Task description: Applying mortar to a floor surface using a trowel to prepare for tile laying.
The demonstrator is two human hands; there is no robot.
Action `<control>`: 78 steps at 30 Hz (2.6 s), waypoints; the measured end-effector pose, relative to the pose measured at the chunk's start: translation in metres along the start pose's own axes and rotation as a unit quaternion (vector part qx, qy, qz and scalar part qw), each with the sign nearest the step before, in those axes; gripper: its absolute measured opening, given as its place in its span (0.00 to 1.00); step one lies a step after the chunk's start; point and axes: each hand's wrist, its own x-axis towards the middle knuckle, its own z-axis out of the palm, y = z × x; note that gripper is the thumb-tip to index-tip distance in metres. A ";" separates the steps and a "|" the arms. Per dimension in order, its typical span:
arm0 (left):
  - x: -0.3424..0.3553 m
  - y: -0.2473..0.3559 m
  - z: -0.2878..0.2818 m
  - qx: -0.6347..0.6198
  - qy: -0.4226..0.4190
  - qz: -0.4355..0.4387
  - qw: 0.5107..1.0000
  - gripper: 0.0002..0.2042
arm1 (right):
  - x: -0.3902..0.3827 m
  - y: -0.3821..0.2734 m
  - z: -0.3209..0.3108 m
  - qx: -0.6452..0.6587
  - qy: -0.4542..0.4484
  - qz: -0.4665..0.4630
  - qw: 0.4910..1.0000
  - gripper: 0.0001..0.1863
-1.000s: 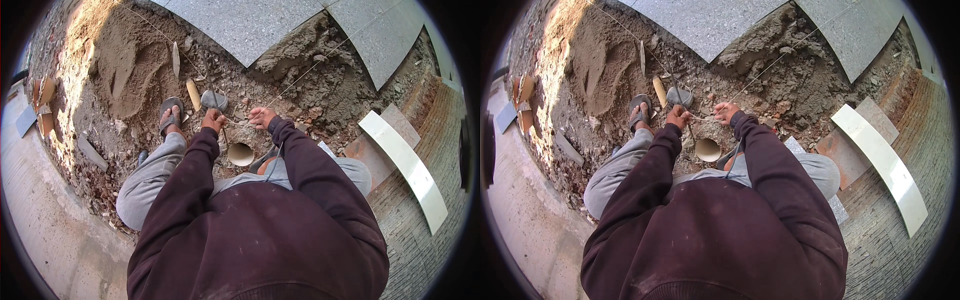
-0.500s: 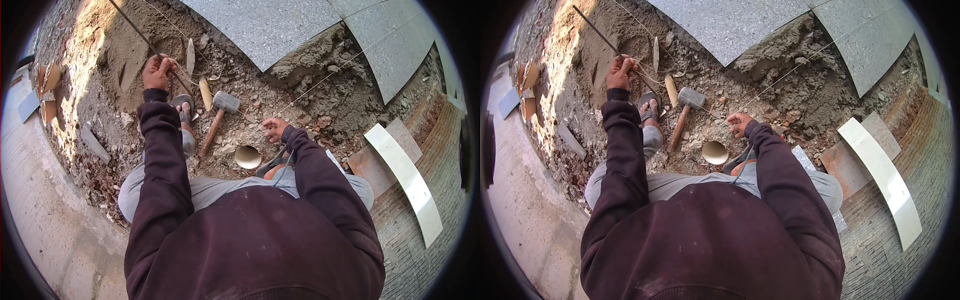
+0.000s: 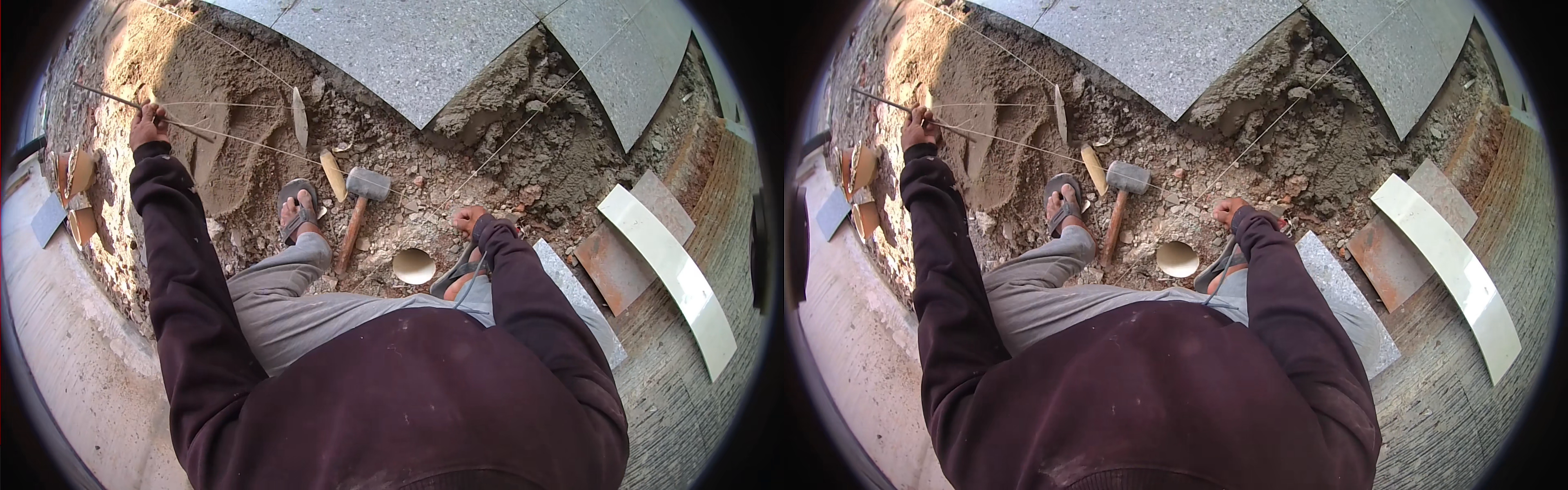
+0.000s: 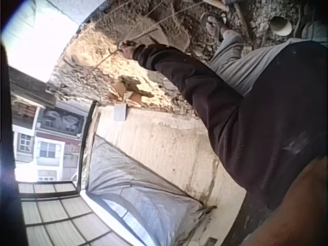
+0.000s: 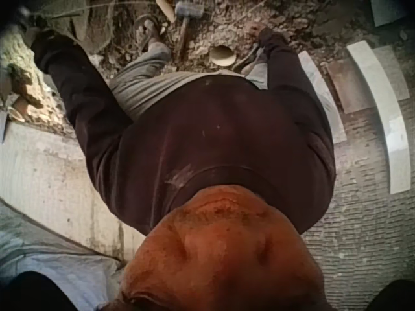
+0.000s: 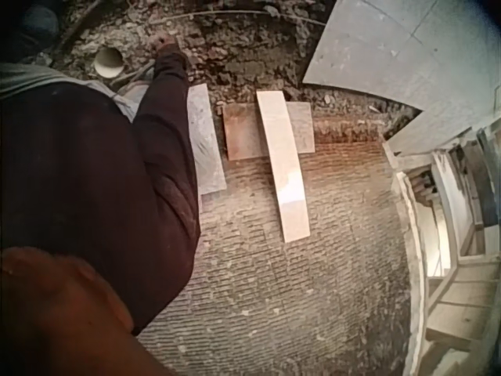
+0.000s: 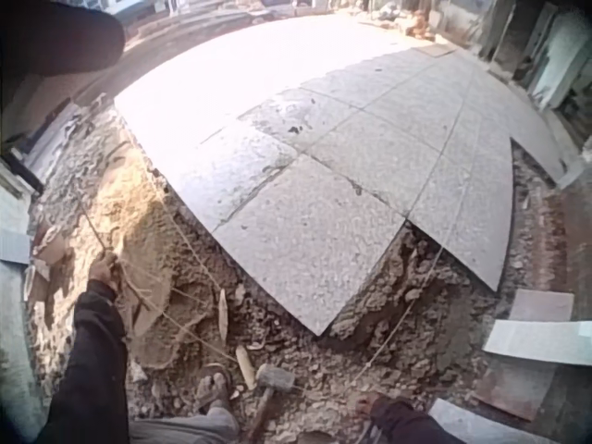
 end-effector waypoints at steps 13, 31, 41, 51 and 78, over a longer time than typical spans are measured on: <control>0.173 0.116 -0.133 0.008 -0.053 0.104 0.993 0.09 | -0.019 -0.001 -0.010 -0.055 0.326 -0.009 0.944 0.14; 0.173 0.077 -0.273 0.327 0.127 -0.138 0.926 0.05 | 0.136 -0.239 0.215 -0.254 0.356 -0.082 0.896 0.16; 0.086 -0.125 -0.159 0.319 -0.125 -0.408 0.847 0.05 | 0.011 -0.241 0.153 -0.036 0.234 -0.121 0.964 0.20; 0.013 -0.016 0.040 0.400 -0.356 0.041 0.844 0.13 | -0.045 -0.177 0.102 0.030 0.557 -0.012 0.830 0.16; -0.052 0.005 0.071 0.543 -0.396 0.110 0.733 0.13 | -0.012 -0.159 0.070 0.169 0.528 -0.043 0.831 0.17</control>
